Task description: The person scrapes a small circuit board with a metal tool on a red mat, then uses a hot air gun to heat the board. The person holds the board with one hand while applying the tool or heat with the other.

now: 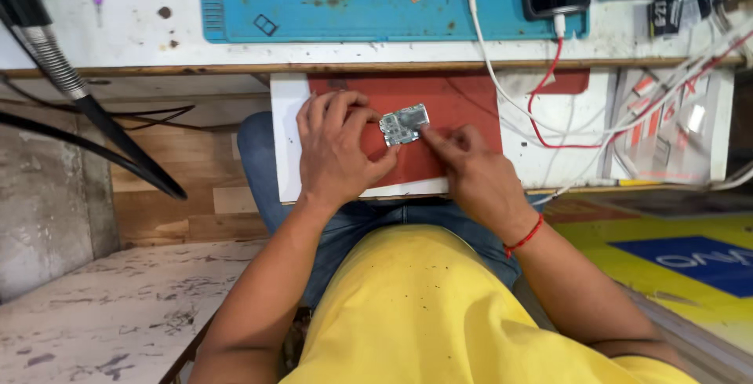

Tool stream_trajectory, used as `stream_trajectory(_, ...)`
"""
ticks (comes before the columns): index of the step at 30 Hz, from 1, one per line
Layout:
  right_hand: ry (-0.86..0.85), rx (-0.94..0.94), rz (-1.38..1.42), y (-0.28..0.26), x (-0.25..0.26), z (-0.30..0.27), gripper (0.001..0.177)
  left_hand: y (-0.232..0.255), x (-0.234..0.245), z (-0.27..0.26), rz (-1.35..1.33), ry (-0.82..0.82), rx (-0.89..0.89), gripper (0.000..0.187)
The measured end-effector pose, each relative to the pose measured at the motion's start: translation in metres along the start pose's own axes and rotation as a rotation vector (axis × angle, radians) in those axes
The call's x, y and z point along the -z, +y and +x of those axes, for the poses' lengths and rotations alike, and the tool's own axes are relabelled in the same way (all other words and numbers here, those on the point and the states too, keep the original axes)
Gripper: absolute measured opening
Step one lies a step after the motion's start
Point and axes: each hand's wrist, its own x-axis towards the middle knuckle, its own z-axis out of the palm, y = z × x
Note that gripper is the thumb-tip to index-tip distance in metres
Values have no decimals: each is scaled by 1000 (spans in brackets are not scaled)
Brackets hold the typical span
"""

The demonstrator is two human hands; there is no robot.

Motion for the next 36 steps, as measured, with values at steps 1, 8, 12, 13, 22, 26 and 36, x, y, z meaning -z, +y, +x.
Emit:
stream_trajectory(1, -41, -3, -17, -4, -1, -6, 61, 1, 1, -8, 5, -16, 15, 42)
stream_trajectory(8, -51, 6, -80, -3, -1, 4, 63, -3, -5, -9, 24, -24, 12, 44)
stream_trajectory(12, -185, 97, -37, -5, -9, -5, 59, -6, -7, -22, 9, -19, -4, 44)
stream_trajectory(13, -139, 50, -31, -5, -9, -5, 58, -7, -7, -20, 15, -23, -1, 44)
stream_trajectory(22, -67, -4, 9, -7, -2, -11, 58, -3, -6, -19, 17, -40, 3, 42)
stream_trajectory(26, -95, 36, -15, -7, -3, -4, 57, -3, -5, -19, 3, -20, 13, 43)
stream_trajectory(36, -25, 32, 24, -7, -6, -13, 54, 1, -9, -15, 102, -34, -47, 56)
